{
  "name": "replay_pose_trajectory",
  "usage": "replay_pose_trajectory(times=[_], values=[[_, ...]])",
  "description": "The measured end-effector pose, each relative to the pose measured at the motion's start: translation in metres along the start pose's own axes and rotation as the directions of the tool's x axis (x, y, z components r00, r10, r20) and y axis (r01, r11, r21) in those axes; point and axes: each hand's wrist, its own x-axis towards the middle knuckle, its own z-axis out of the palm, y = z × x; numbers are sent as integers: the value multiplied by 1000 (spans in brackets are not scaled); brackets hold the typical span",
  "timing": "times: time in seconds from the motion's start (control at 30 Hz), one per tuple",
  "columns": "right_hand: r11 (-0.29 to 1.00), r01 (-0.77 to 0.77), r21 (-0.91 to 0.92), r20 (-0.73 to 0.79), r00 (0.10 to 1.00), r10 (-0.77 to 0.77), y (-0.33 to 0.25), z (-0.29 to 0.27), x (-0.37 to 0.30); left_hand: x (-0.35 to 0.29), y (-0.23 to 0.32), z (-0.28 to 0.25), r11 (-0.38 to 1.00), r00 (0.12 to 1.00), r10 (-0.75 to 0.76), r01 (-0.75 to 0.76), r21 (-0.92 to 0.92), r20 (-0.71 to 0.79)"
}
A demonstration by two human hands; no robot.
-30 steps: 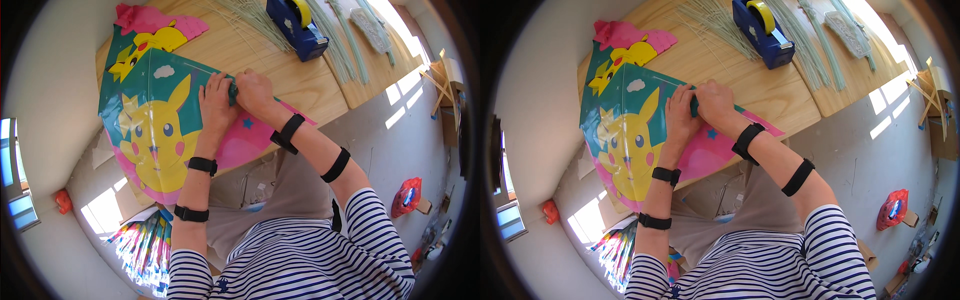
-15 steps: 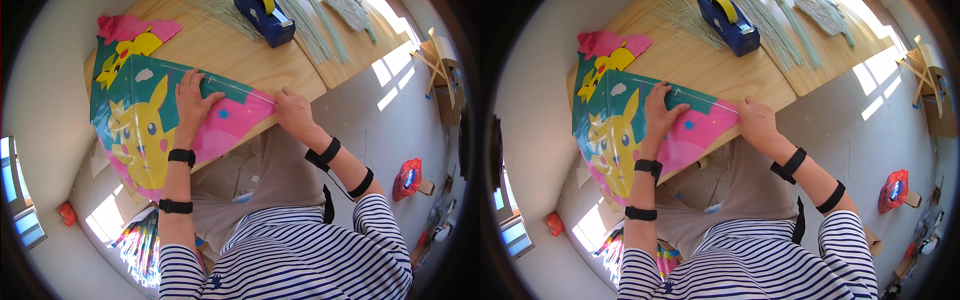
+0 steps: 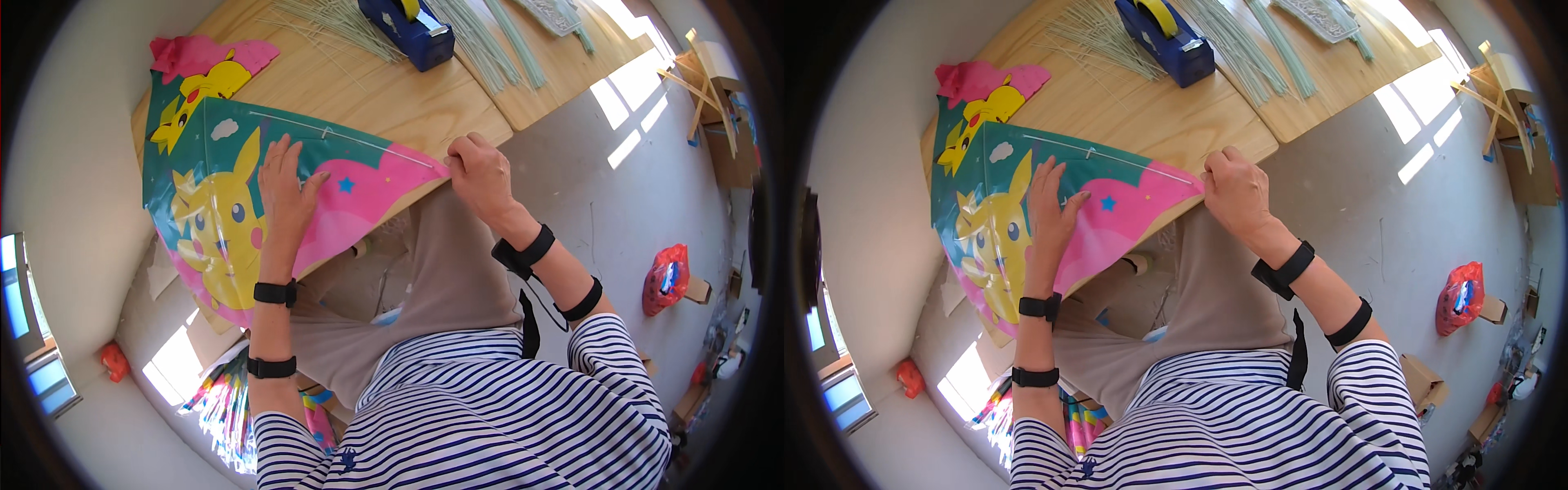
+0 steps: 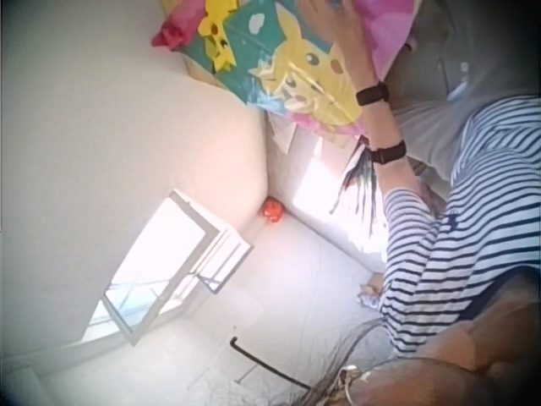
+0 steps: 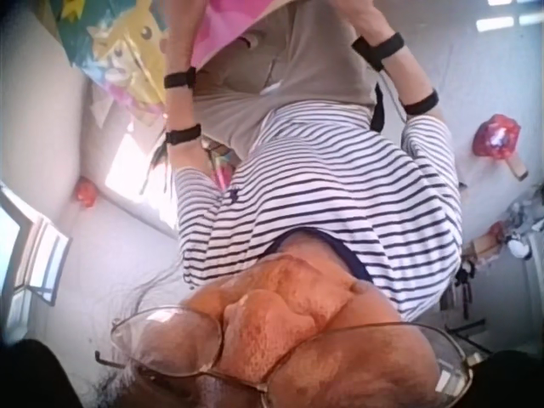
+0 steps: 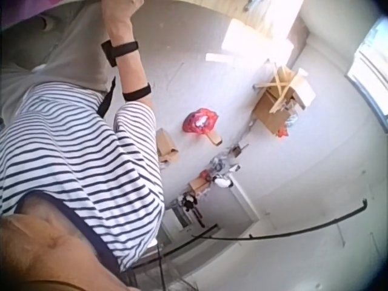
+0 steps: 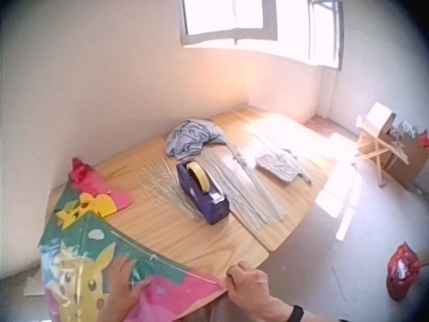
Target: Assembling and taping plastic kites at a workshop table.
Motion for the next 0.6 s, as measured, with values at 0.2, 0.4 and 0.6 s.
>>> replay_pose_trajectory(times=[0.2,0.4,0.6], values=[[979,-187,83,168,971,172,-7,-4,1,-31,0,-14,993,993,-84,76,89,88],[987,-146,68,100,985,139,9,9,-2,-26,97,13,985,960,172,-172,-19,222],[992,-127,-27,84,988,129,7,12,-1,-45,130,45,969,913,249,-236,-79,324]])
